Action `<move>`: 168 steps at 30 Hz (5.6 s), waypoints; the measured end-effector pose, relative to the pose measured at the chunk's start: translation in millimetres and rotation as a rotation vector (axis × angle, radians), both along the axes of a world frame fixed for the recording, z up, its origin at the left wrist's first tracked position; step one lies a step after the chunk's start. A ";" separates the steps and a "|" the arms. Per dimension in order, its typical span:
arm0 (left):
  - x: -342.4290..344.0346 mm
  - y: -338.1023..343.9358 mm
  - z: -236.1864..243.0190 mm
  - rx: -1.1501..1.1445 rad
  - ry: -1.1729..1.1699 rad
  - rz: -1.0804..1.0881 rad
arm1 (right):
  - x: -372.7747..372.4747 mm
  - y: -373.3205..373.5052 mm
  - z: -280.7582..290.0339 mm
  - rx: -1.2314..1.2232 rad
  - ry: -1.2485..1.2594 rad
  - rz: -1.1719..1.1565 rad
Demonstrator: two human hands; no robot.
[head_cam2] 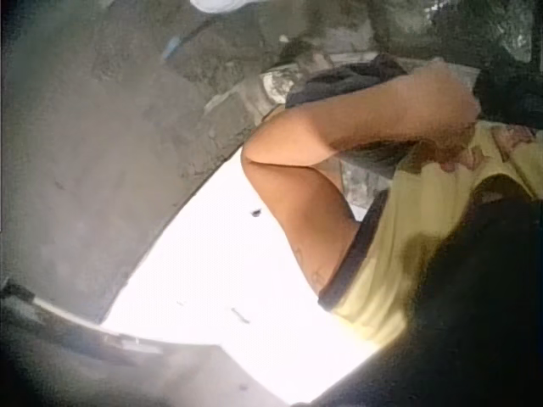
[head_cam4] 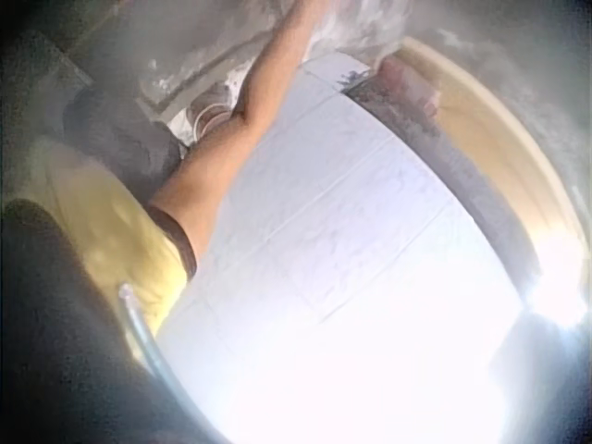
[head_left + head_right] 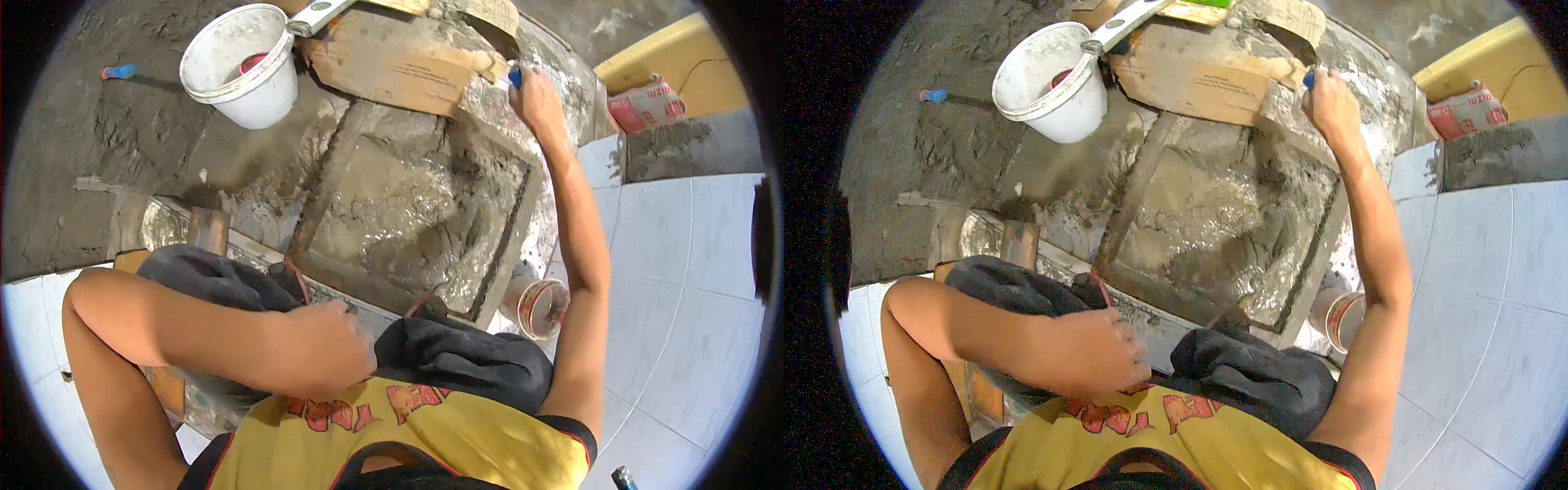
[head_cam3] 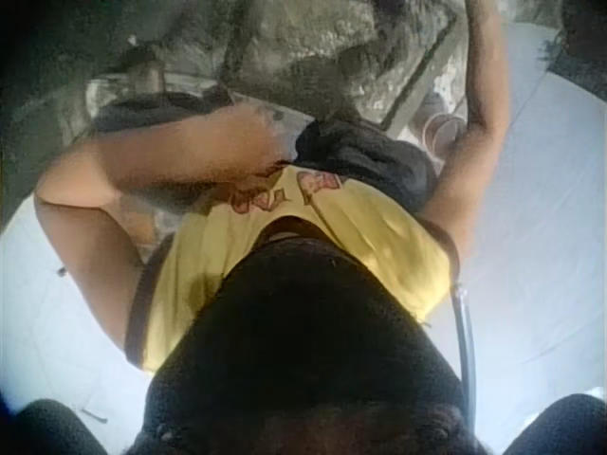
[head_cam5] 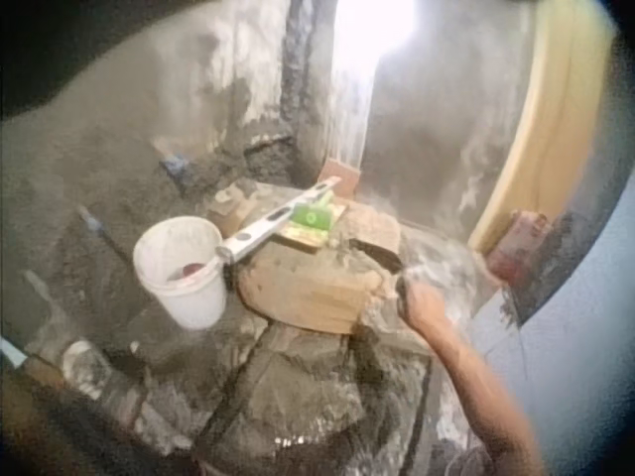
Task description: The person uses a spirit level to check the verticality of a wall section before applying mortar. Then, they use a trowel and a float to apply and smooth mortar into a recessed floor area around a drain.
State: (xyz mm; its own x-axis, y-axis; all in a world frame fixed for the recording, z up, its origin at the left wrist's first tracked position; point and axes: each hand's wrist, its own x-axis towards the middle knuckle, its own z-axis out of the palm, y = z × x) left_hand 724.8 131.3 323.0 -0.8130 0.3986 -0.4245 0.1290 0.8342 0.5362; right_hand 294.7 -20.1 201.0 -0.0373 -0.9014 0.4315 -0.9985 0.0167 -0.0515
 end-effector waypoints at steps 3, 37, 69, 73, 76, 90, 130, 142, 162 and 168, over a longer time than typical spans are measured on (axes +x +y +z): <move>-3.6 -7.7 -3.3 0.005 -0.070 0.032 | -0.2 4.4 5.8 0.003 0.062 -0.112; -34.0 -43.2 26.5 -0.150 -0.021 0.390 | 81.0 229.7 -237.2 0.899 -0.829 -0.307; -16.0 -59.7 39.3 -0.208 0.033 0.490 | 58.6 199.2 -228.7 0.926 -0.719 -0.306; -12.1 -60.1 41.0 -0.235 0.020 0.529 | 81.6 202.0 -250.1 0.903 -0.966 -0.337; -16.2 -62.4 44.3 -0.243 0.028 0.482 | 97.7 212.8 -252.2 0.858 -0.704 -0.280; -33.5 -57.3 31.0 -0.259 -0.018 0.400 | 34.6 85.8 -161.2 0.687 0.187 0.295; 40.2 -52.8 55.9 -0.119 -0.082 0.939 | 102.8 44.1 -197.2 0.736 -0.279 0.217; 20.5 -57.4 49.1 -0.212 -0.099 1.030 | 131.6 35.9 -250.4 0.827 -0.321 0.220; 29.0 -55.7 60.8 -0.129 -0.138 1.066 | 122.7 102.5 -202.0 1.017 -0.229 0.153; 26.9 -53.8 69.0 -0.065 -0.108 0.996 | 129.2 43.0 -219.5 1.026 -0.410 0.149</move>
State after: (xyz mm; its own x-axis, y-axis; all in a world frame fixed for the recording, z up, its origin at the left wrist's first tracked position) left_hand 751.8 77.4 392.0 -0.7196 -0.4687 -0.5123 -0.6902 0.5638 0.4537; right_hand 423.8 23.0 -18.5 0.1319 -0.8309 -0.5406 -0.9047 0.1219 -0.4081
